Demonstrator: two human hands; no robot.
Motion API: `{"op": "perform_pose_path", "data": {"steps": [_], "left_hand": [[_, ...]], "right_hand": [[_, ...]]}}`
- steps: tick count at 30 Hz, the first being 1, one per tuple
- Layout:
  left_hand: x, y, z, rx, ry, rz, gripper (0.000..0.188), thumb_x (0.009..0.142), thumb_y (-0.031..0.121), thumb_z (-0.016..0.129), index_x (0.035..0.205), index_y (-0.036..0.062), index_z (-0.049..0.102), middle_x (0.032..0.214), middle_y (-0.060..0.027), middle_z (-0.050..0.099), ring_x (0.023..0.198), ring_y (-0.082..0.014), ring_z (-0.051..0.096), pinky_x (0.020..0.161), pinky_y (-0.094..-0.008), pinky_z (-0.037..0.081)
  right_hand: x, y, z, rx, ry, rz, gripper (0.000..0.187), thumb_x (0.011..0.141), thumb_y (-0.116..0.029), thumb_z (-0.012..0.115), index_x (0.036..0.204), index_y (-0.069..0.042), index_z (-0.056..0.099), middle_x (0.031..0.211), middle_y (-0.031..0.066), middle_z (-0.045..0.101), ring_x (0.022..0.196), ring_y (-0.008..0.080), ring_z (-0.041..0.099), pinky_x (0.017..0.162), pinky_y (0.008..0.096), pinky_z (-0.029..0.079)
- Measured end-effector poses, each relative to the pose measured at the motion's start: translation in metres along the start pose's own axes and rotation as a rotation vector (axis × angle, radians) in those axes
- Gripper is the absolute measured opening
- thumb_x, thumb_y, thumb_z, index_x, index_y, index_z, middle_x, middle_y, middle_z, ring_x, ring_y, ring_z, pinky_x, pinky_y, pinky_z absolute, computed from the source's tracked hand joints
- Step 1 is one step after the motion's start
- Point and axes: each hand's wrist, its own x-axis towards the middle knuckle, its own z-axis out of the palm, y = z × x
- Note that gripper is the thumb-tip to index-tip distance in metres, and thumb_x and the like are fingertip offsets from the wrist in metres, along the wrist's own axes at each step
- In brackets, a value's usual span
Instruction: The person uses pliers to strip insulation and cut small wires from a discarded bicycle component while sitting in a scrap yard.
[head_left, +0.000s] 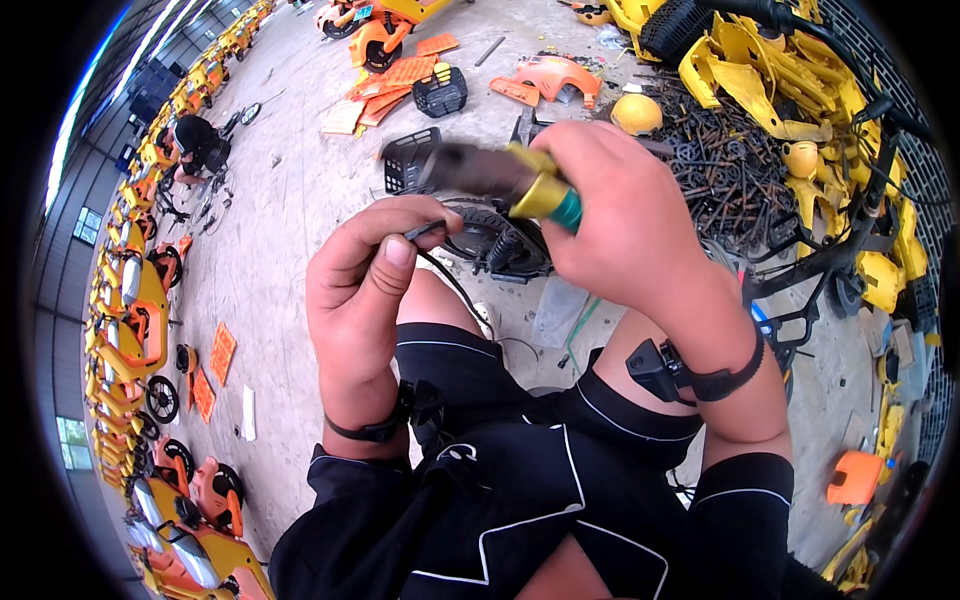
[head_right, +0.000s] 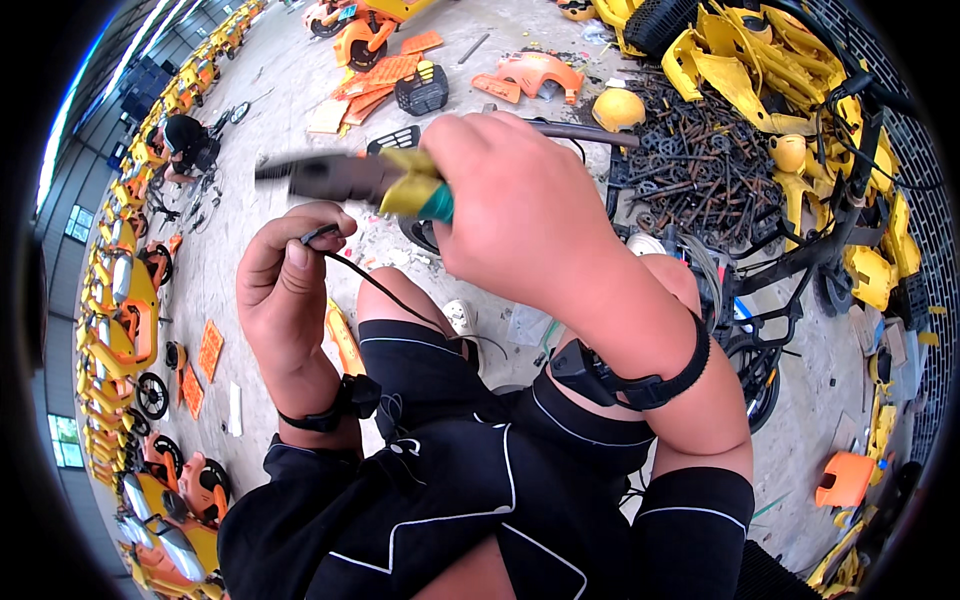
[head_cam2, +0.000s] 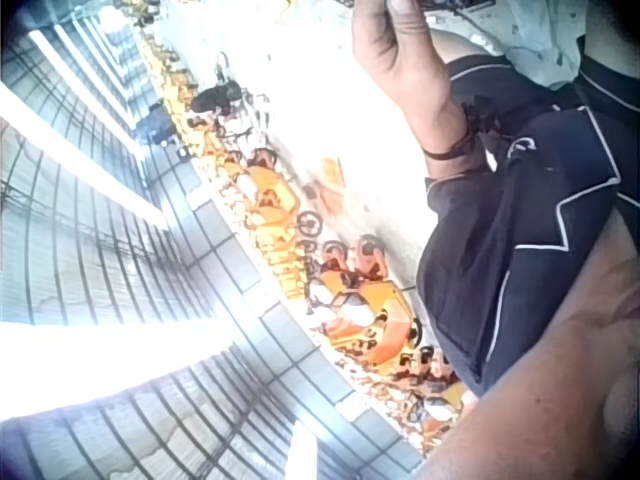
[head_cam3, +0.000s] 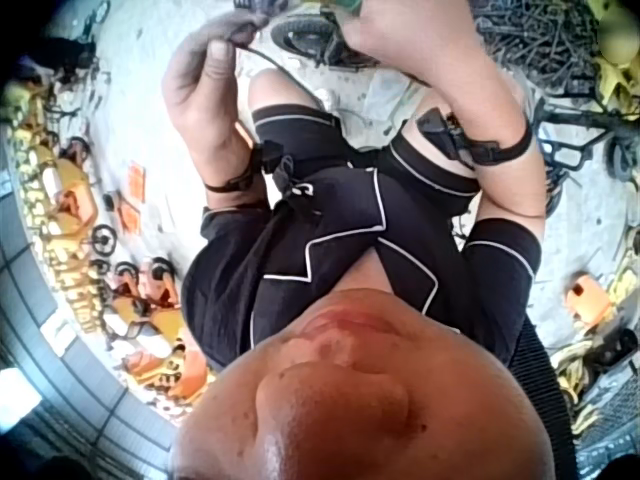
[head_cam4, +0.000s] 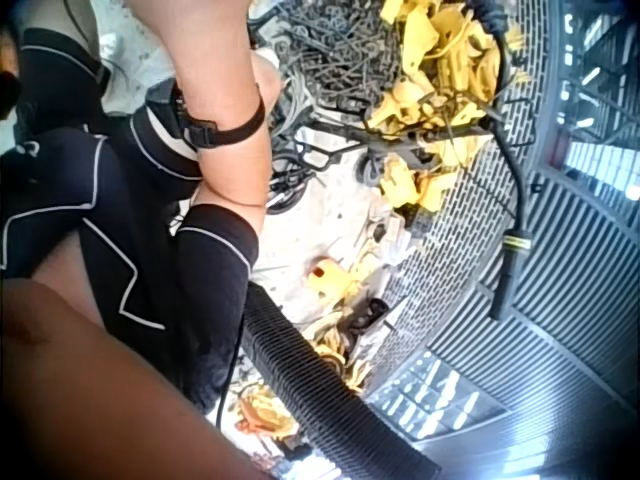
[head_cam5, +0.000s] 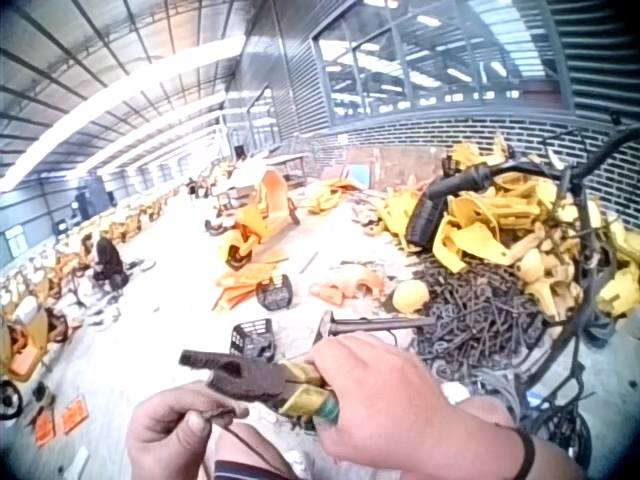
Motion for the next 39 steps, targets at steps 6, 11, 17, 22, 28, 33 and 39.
{"op": "perform_pose_path", "data": {"steps": [6,11,17,22,28,33,39], "left_hand": [[0.006,0.004,0.005,0.027,0.007,0.027,0.020,0.101,0.011,0.056,0.108,-0.0054,0.064,0.117,-0.0197,0.067,0.108,-0.0232,0.064,0.095,-0.0348,0.049],[0.008,0.000,0.004,-0.053,-0.044,-0.057,0.019,0.100,0.009,0.054,0.106,-0.0055,0.064,0.119,-0.0207,0.066,0.113,-0.0223,0.061,0.099,-0.0356,0.046],[0.010,-0.004,0.007,-0.192,-0.004,-0.209,0.019,0.099,0.012,0.057,0.104,-0.0045,0.066,0.118,-0.0192,0.067,0.105,-0.0187,0.060,0.097,-0.0341,0.045],[0.008,-0.005,0.013,-0.110,0.028,-0.220,0.017,0.098,0.012,0.062,0.105,-0.0036,0.066,0.115,-0.0152,0.068,0.102,-0.0153,0.060,0.095,-0.0317,0.046],[0.000,-0.004,0.017,-0.036,0.067,-0.117,0.026,0.099,0.012,0.062,0.118,-0.0056,0.065,0.117,-0.0137,0.069,0.108,-0.0180,0.062,0.098,-0.0334,0.047],[0.001,-0.002,0.018,-0.029,0.066,-0.020,0.029,0.099,0.013,0.063,0.121,-0.0068,0.064,0.117,-0.0146,0.069,0.108,-0.0198,0.063,0.099,-0.0346,0.047],[-0.001,-0.004,0.009,-0.015,0.029,0.020,0.030,0.100,0.011,0.061,0.124,-0.0067,0.062,0.118,-0.0161,0.068,0.109,-0.0226,0.063,0.098,-0.0381,0.048]], "right_hand": [[0.009,0.020,0.001,1.050,-0.106,0.763,0.032,0.095,-0.029,0.067,0.107,0.000,0.063,0.086,0.0061,0.068,0.075,0.0114,0.061,0.068,0.0254,0.049],[0.011,0.023,-0.001,1.153,-0.303,0.856,0.042,0.096,-0.033,0.066,0.115,0.003,0.060,0.099,0.0116,0.070,0.079,0.0157,0.066,0.060,0.0261,0.051],[0.003,0.015,0.006,0.950,-0.367,0.745,0.038,0.096,-0.022,0.067,0.124,0.001,0.057,0.108,0.0117,0.067,0.098,0.0187,0.065,0.074,0.0313,0.056],[-0.003,0.005,0.009,0.477,-0.209,0.345,0.044,0.089,-0.002,0.068,0.131,-0.004,0.055,0.112,0.0114,0.066,0.109,0.0260,0.063,0.096,0.0360,0.048],[-0.005,0.009,0.011,-0.010,0.035,-0.059,0.062,0.071,0.011,0.065,0.129,-0.006,0.056,0.125,0.0151,0.057,0.121,0.0381,0.053,0.099,0.0440,0.047],[-0.004,0.009,0.012,-0.195,0.158,-0.150,0.052,0.078,0.005,0.058,0.128,-0.006,0.057,0.122,0.0170,0.055,0.121,0.0408,0.052,0.095,0.0460,0.050],[-0.005,0.001,0.015,-0.223,0.194,-0.143,0.052,0.079,0.001,0.058,0.130,-0.006,0.056,0.122,0.0159,0.054,0.120,0.0411,0.052,0.089,0.0443,0.054]]}}
